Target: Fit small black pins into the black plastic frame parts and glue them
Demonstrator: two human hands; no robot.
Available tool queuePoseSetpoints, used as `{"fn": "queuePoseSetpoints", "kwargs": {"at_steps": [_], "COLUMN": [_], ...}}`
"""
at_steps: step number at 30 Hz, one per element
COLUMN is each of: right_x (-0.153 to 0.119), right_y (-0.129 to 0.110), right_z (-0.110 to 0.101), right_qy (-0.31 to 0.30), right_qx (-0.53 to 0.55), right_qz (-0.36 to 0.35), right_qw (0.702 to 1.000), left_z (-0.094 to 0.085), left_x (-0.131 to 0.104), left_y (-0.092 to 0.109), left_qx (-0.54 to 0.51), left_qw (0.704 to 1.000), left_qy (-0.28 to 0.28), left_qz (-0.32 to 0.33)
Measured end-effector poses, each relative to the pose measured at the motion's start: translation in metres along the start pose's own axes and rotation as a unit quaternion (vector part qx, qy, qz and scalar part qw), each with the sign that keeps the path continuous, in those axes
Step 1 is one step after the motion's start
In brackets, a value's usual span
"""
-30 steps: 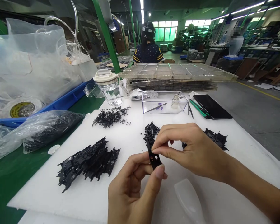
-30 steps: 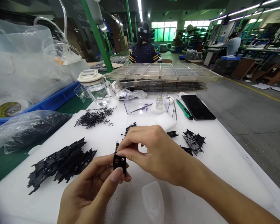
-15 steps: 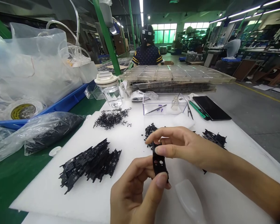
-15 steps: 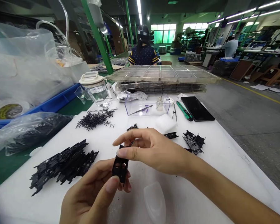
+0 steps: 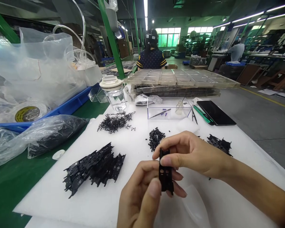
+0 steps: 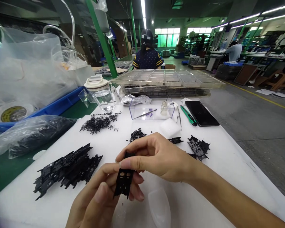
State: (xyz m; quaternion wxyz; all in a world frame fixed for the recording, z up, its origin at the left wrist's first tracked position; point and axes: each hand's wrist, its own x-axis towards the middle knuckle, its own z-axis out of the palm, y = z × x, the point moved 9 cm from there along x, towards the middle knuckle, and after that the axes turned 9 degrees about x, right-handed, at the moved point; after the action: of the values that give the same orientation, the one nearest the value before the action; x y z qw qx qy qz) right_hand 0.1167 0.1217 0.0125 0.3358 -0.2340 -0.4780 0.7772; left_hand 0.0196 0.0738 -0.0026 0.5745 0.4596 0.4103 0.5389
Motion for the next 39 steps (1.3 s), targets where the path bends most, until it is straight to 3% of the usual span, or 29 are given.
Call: {"fn": "queuePoseSetpoints", "kwargs": {"at_steps": [5,8,10,12,14,17,20,25,31,36,39], "right_x": [-0.001,-0.005,-0.014,-0.021,-0.017,-0.005,0.000,0.005,0.015,0.008,-0.005], "right_y": [0.000,-0.017,-0.038,-0.051,-0.050,-0.033,-0.025,-0.019,-0.016,-0.030,-0.042], "right_z": [0.006,-0.014,-0.032,-0.040,-0.039,-0.037,-0.038,-0.037,-0.038,-0.035,-0.039], "right_qy": [0.000,0.118,0.224,0.276,0.256,0.190,0.183,0.156,0.160,0.175,0.191], "right_qx": [-0.008,-0.099,-0.218,-0.347,-0.444,-0.510,-0.532,-0.536,-0.557,-0.554,-0.513], "right_qz": [-0.012,-0.074,-0.144,-0.182,-0.179,-0.134,-0.113,-0.092,-0.094,-0.112,-0.108], "right_qw": [1.000,0.985,0.939,0.878,0.840,0.828,0.819,0.825,0.810,0.806,0.830], "left_z": [0.004,-0.008,-0.019,-0.026,-0.028,-0.030,-0.027,-0.026,-0.026,-0.026,-0.026], "left_x": [0.003,0.005,0.005,0.005,0.004,0.003,0.001,0.002,0.003,0.004,0.004], "left_y": [-0.010,-0.009,-0.010,-0.011,-0.011,-0.008,-0.003,-0.001,-0.003,0.000,-0.001], "left_qx": [-0.030,-0.051,-0.057,-0.059,-0.060,-0.056,-0.057,-0.062,-0.058,-0.045,-0.041], "left_qw": [0.997,0.997,0.994,0.991,0.990,0.985,0.982,0.983,0.982,0.982,0.982], "left_qy": [-0.043,0.018,0.078,0.107,0.118,0.150,0.171,0.170,0.170,0.180,0.176], "left_qz": [-0.056,-0.050,-0.049,-0.052,-0.057,-0.058,-0.053,-0.041,-0.051,-0.043,-0.044]}}
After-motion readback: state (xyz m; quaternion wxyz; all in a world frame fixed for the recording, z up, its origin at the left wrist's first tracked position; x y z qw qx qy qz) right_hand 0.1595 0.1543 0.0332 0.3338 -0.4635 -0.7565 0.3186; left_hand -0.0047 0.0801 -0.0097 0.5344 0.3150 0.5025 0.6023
